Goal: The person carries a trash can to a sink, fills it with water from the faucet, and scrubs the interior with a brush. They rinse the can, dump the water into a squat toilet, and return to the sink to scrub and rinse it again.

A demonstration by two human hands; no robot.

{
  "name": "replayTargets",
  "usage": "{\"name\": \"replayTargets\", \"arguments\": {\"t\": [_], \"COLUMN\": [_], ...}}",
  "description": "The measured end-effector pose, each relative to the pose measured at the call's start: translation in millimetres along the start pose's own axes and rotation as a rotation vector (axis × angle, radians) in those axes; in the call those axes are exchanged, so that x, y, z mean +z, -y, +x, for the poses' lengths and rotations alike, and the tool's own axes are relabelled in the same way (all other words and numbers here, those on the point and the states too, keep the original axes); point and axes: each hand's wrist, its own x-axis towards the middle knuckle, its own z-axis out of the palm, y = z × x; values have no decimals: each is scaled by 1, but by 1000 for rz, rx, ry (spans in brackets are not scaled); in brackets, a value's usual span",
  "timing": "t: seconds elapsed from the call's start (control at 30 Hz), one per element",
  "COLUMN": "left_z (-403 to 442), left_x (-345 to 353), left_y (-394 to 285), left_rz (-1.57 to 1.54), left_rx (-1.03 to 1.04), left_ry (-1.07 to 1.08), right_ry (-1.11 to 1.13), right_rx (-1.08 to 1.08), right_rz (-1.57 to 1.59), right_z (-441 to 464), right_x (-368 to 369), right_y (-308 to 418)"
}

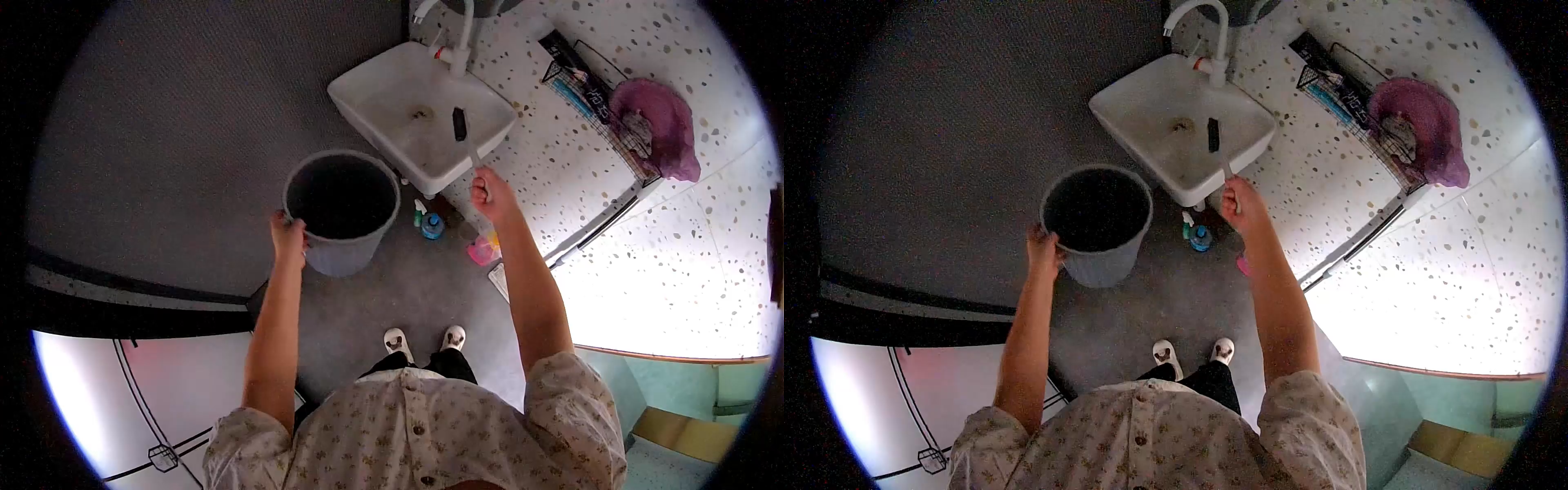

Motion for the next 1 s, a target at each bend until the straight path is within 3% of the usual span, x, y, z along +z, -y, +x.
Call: {"name": "replayTargets", "arguments": {"t": [0.17, 0.3, 0.37, 0.43, 0.6, 0.67, 0.77, 0.83, 0.87, 1.0], "left_z": [-34, -46, -48, -48, -5, -14, 28, 39, 34, 68], "left_x": [33, 75, 99, 130, 175, 197, 211, 240, 212, 234], "left_y": [62, 119, 154, 182, 325, 336, 448, 510, 464, 555], "left_rz": [34, 72, 103, 137, 271, 270, 248, 275, 301, 225], "left_rx": [-69, -141, -162, -129, -96, -137, 20, -24, -73, -75], "left_ry": [36, 109, 164, 182, 272, 282, 314, 314, 316, 358], "right_ry": [-104, -80, -204, 97, -98, -137, -148, -141, -147, -189], "right_rx": [23, 90, 57, 155, 275, 300, 280, 267, 264, 230], "right_rz": [11, -63, -121, -221, -355, -376, -309, -337, -340, -303], "right_z": [-69, -100, -112, -117, -99, -80, -56, -23, -40, 24], "right_x": [0, -56, -97, -143, -227, -263, -320, -387, -342, -414], "right_y": [-9, -26, -48, -66, -178, -211, -257, -289, -272, -310]}}
